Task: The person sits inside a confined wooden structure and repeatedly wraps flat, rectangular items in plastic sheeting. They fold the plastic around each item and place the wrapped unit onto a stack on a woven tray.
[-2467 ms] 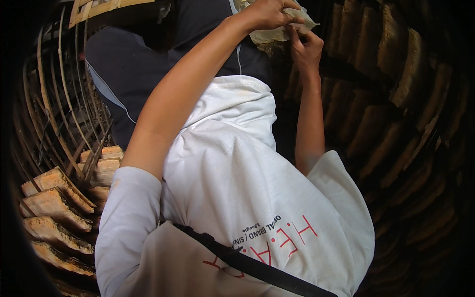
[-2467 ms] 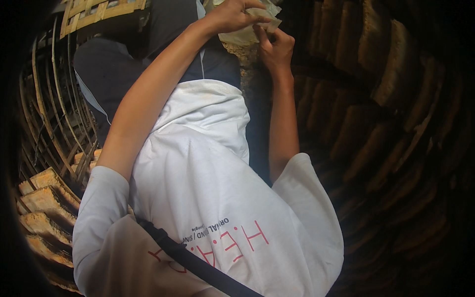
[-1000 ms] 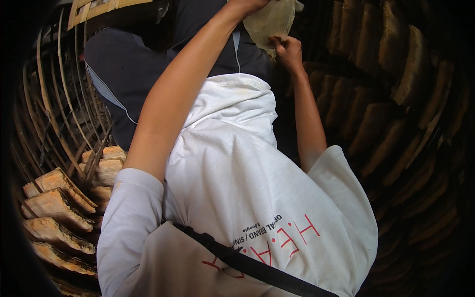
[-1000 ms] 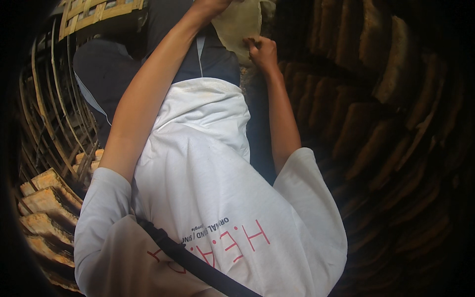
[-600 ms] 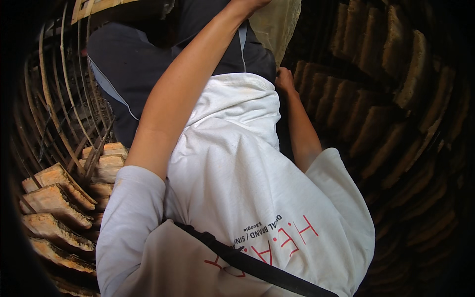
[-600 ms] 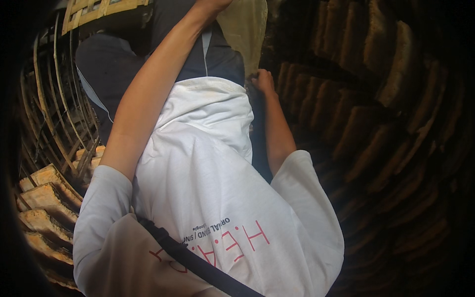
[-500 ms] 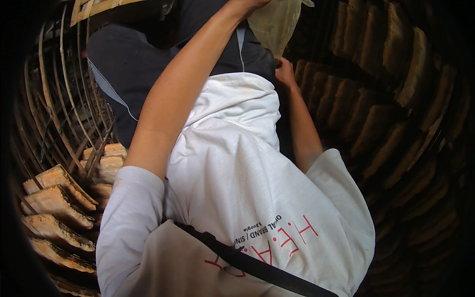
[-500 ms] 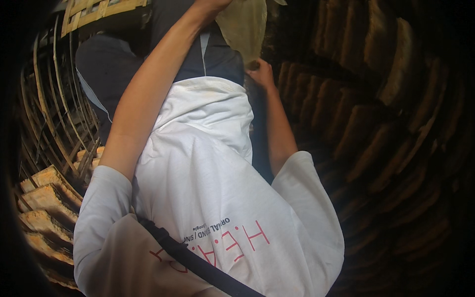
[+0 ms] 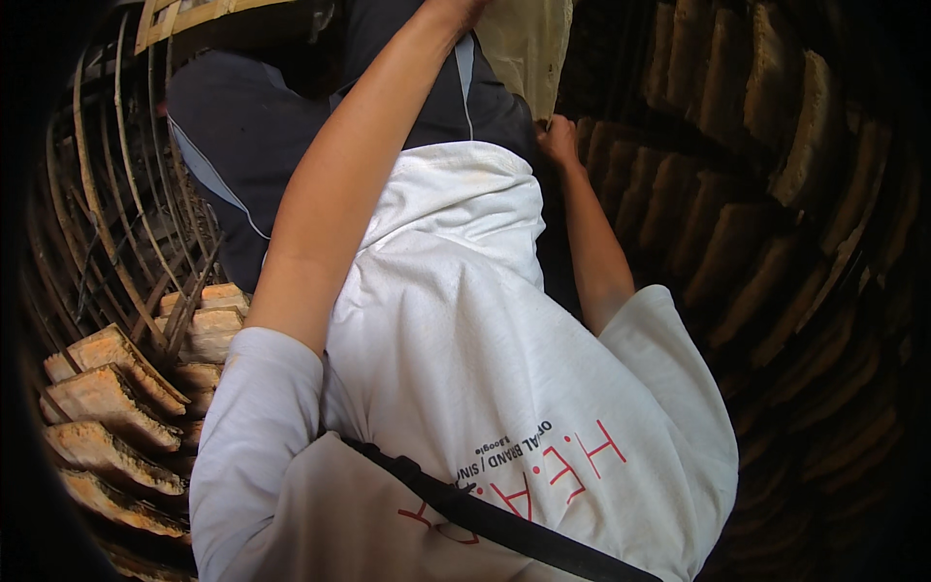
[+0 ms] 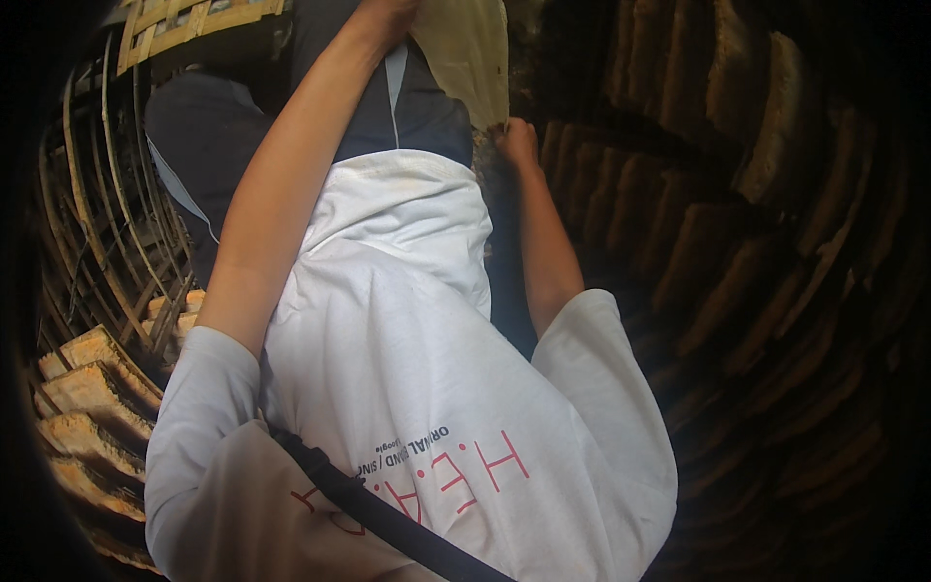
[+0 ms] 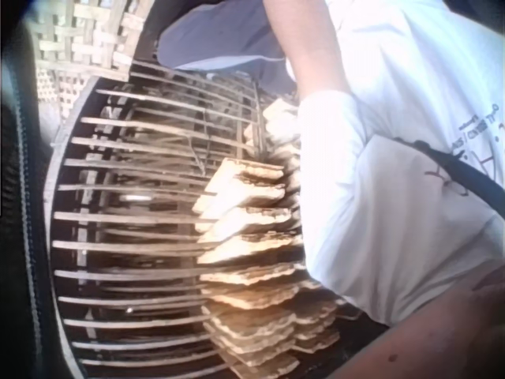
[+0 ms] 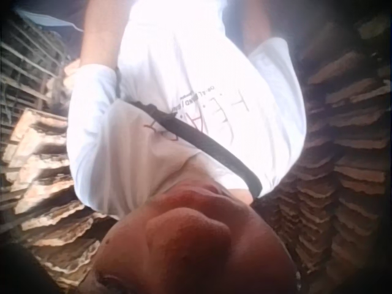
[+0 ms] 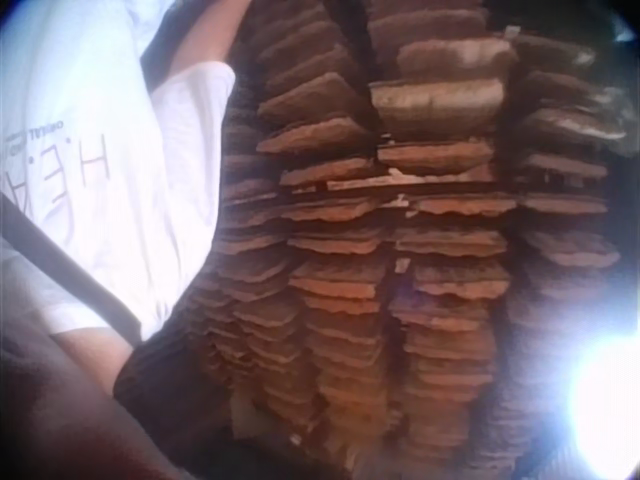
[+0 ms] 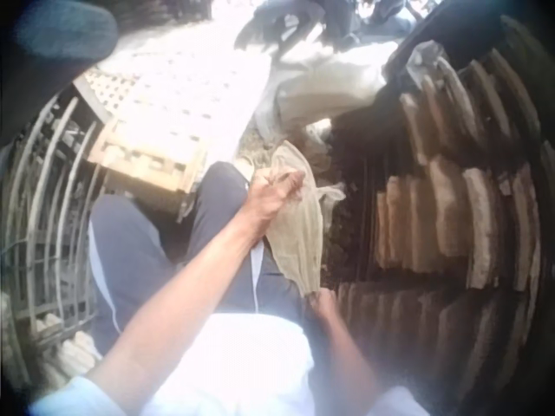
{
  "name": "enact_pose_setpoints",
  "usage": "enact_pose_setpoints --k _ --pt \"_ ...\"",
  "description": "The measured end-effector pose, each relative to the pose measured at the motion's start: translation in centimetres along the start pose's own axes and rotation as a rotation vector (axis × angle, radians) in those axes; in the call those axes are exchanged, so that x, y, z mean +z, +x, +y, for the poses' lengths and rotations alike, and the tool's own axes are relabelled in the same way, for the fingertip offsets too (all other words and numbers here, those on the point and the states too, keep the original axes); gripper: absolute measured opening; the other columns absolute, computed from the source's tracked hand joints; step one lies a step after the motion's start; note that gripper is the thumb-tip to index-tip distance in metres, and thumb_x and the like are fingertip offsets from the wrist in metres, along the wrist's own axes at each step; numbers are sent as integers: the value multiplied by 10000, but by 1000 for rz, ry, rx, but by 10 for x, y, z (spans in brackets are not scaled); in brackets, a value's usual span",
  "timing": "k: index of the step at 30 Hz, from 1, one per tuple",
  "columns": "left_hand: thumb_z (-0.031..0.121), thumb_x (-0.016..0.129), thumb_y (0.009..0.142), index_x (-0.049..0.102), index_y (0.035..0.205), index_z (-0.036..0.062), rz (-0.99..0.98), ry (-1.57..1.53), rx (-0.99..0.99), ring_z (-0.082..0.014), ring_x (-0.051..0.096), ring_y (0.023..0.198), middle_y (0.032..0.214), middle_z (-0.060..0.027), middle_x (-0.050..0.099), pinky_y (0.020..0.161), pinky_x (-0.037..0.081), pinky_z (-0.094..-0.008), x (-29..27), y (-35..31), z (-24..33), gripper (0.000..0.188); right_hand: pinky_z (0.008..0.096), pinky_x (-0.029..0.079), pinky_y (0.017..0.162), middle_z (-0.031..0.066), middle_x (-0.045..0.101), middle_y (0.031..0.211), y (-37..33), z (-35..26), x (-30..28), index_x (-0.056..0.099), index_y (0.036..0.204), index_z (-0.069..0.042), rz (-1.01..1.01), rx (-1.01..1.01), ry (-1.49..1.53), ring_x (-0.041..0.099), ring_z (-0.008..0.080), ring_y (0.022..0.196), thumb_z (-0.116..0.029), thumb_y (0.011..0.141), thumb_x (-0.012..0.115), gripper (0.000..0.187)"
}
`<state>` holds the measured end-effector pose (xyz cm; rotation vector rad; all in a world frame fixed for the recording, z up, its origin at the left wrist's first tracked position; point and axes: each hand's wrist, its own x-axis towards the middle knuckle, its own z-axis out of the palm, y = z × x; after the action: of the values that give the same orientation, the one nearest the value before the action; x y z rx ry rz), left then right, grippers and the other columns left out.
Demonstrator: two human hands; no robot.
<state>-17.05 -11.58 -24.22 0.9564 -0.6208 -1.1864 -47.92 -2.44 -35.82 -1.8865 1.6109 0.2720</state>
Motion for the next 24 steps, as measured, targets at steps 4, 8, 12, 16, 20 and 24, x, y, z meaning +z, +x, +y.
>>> enact_pose_setpoints --k 4,8,12,16,20,24 --pt "261 763 889 676 1045 39 85 477 231 -179 631 881 943 -86 689 787 482 -328 -8 9 -18 285 425 539 756 207 736 910 -31 37 18 739 977 7 -49 65 38 726 333 885 -222 844 765 266" --pt "293 859 727 319 1566 190 242 986 468 -396 332 1423 1517 -233 381 1170 260 -529 21 -14 5 1003 338 531 701 72 757 868 -22 47 7 756 964 -6 -221 99 436 692 158 773 -184 849 799 217" --pt "270 826 749 301 1581 278 77 1172 427 -424 182 1503 1593 -228 278 1208 175 -582 32 -29 22 984 284 508 682 49 738 823 -4 -26 -55 765 951 -2 -321 73 585 648 96 734 -276 822 841 313" --pt "153 759 763 435 1519 277 -317 1136 185 -366 305 1473 1544 -195 399 1195 288 -511 21 -24 6 832 270 491 675 18 715 805 13 -67 -95 770 969 -16 -374 -28 640 620 85 724 -354 884 784 349" --pt "80 738 722 555 1418 197 -485 992 34 -337 547 1266 1326 -169 598 1039 474 -408 16 -30 -9 729 253 464 704 -5 695 820 12 -98 -121 766 1004 -18 -369 -85 596 582 71 773 -386 957 692 378" --pt "140 852 674 484 1479 222 -698 1071 -50 -384 623 1167 1232 -220 662 1007 492 -440 -1 -22 -39 889 262 473 767 8 709 910 4 -106 -126 742 1083 -20 -399 -176 635 602 83 843 -297 956 704 307"
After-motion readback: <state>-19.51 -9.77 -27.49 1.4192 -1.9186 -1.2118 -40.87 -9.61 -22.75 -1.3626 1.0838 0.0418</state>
